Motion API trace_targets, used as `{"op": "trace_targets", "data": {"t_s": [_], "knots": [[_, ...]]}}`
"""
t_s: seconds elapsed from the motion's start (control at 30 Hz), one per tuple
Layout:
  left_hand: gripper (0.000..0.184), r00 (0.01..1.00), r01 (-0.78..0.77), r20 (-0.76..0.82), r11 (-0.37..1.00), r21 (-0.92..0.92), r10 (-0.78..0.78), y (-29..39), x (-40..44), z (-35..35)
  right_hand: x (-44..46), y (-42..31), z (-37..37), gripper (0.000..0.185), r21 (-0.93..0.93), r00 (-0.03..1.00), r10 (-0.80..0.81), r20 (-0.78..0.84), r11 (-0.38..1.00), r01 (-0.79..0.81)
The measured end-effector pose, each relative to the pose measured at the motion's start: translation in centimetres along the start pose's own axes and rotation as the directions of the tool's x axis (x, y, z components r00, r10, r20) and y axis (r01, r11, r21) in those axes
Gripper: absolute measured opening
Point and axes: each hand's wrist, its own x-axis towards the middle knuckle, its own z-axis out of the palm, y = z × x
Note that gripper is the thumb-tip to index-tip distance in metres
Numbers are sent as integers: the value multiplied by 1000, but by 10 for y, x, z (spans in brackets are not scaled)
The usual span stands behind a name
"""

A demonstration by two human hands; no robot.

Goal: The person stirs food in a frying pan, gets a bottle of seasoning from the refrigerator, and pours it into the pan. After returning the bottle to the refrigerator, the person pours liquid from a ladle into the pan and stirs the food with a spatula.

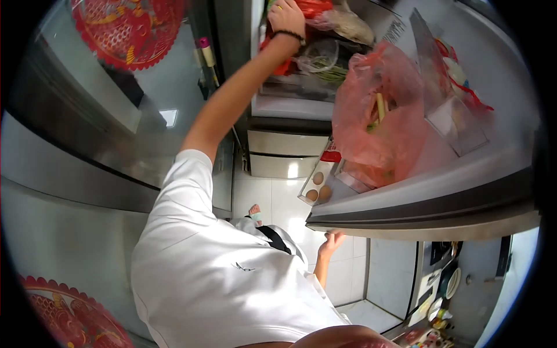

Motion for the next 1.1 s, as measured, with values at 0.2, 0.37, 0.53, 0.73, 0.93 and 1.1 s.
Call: {"op": "trace_targets", "data": {"t_s": [0.2,0.37,0.53,0.73,0.93,1.1], "knots": [[83,908,140,417,970,-198,-46,10,64,99,-14,6,-3,42,-350,961,-221,-167,924,152],[89,867,274,489,911,-308,-95,-1,67,117,-5,-12,8,52,-466,953,-248,-173,873,143],[80,833,221,550,945,-241,-55,-2,56,79,5,-21,13,46,-479,929,-313,-197,858,188],[73,883,196,469,897,-396,14,-44,-2,-9,6,-25,13,42,-521,939,-300,-167,835,174],[64,878,252,477,803,-540,45,-111,-74,-98,6,-34,25,48,-541,943,-328,-55,803,248],[43,663,581,744,568,-583,85,-187,-163,-162,4,-69,56,62,-591,938,-344,44,748,302]]}}
